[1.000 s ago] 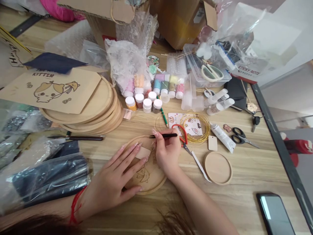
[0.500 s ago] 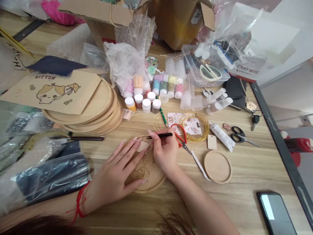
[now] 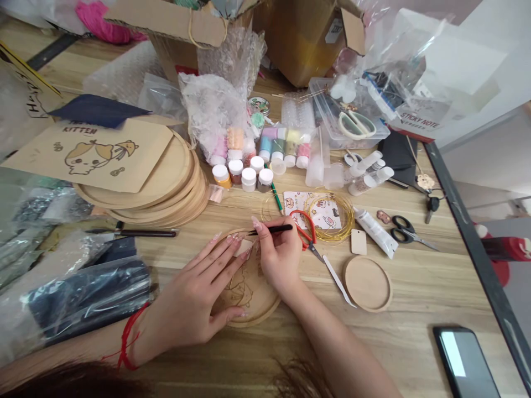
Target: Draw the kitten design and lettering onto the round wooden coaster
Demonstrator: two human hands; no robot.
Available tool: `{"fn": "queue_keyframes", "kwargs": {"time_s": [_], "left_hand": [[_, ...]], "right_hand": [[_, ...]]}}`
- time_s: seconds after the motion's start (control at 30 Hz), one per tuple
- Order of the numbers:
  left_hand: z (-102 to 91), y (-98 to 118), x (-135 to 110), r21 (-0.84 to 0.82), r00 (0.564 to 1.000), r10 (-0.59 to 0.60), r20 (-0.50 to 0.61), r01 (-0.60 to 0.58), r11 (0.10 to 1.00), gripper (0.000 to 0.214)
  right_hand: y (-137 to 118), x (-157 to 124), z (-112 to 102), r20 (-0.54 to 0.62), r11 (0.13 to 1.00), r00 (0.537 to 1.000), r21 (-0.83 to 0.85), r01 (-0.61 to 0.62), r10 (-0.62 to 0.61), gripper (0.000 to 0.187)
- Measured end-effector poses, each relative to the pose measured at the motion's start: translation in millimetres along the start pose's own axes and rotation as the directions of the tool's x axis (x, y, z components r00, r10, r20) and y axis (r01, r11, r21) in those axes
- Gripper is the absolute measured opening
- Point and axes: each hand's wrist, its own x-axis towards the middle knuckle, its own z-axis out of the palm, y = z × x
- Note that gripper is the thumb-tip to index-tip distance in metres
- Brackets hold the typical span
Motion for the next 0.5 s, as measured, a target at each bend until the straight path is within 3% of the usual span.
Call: {"fn": "queue_keyframes", "kwargs": {"time_s": [0.33,0.5], "left_hand": [[4.8,-8.3,-7.8,0.037,0.996,0.078,-0.05,-0.077,0.996,0.068],[4.5,-4.6,-11.7,0.048,0.997,0.017,-0.081,-0.013,0.999,0.066]], "right_hand": [[-4.6,-2.7,-0.3,0.035,1.0,0.999,-0.004,-0.01,0.01,0.019],[-6.3,-6.3,-2.5,0.153,0.999,0.988,-0.038,0.026,-0.02,0.014]]}}
